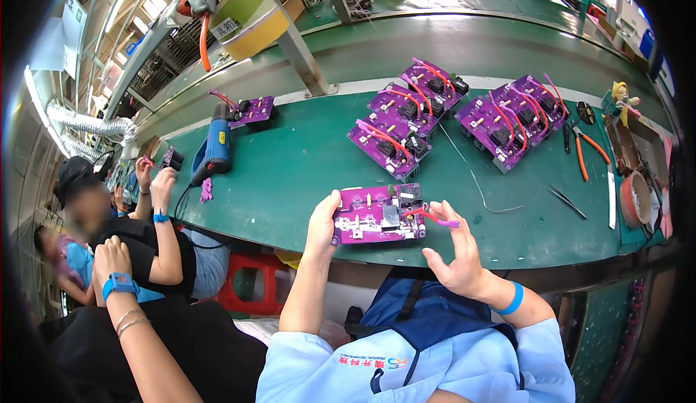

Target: The person assembles purple circuit boards by hand, attaching cylindrical capacitors and securing red wires. They handle multiple boards sequentially, placing them on a green workbench in a factory setting.

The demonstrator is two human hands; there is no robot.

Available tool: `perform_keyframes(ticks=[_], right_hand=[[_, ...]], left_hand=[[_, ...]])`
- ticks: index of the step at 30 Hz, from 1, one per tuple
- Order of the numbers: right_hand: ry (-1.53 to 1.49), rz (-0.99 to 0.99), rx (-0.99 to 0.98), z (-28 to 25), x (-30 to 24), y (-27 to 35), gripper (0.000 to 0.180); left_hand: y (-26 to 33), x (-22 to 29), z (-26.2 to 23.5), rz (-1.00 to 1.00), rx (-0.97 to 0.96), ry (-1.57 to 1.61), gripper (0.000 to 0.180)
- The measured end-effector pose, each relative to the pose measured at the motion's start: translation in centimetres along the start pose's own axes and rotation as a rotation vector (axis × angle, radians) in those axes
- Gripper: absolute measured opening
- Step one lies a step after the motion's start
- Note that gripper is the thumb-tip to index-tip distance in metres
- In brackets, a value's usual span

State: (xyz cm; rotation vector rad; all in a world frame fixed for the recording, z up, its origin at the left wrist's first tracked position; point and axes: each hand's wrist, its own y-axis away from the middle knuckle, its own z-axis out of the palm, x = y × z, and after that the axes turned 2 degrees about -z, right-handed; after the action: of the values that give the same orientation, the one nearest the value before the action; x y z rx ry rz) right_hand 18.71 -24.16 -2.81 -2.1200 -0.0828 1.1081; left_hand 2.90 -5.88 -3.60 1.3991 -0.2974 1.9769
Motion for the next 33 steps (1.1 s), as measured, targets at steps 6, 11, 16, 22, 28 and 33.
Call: perform_keyframes(ticks=[6,11,16,22,28,33], right_hand=[[0.091,-0.087,-0.132,0.6,-1.3,-1.9,0.079],[0.441,-0.245,-0.418,2.5,-1.4,-4.5,0.083],[0.830,-0.463,-0.452,4.9,0.5,-5.3,0.051],[0.810,-0.572,-0.433,4.3,0.7,-6.8,0.043],[0.249,-0.182,-0.721,1.0,0.7,-7.8,0.053],[-0.060,0.143,-0.785,0.2,0.6,-8.1,0.047]], left_hand=[[0.3,0.3,0.5,-0.008,0.010,-0.003,0.037],[0.3,0.0,0.4,0.014,-0.025,-0.010,0.037],[0.2,-0.1,-0.1,0.028,-0.056,-0.005,0.039],[0.0,-0.5,-0.5,0.088,-0.153,0.054,0.056],[2.3,-0.9,-0.5,0.135,-0.337,-0.063,0.097],[3.7,-1.0,-0.1,0.193,-0.382,-0.082,0.101]])
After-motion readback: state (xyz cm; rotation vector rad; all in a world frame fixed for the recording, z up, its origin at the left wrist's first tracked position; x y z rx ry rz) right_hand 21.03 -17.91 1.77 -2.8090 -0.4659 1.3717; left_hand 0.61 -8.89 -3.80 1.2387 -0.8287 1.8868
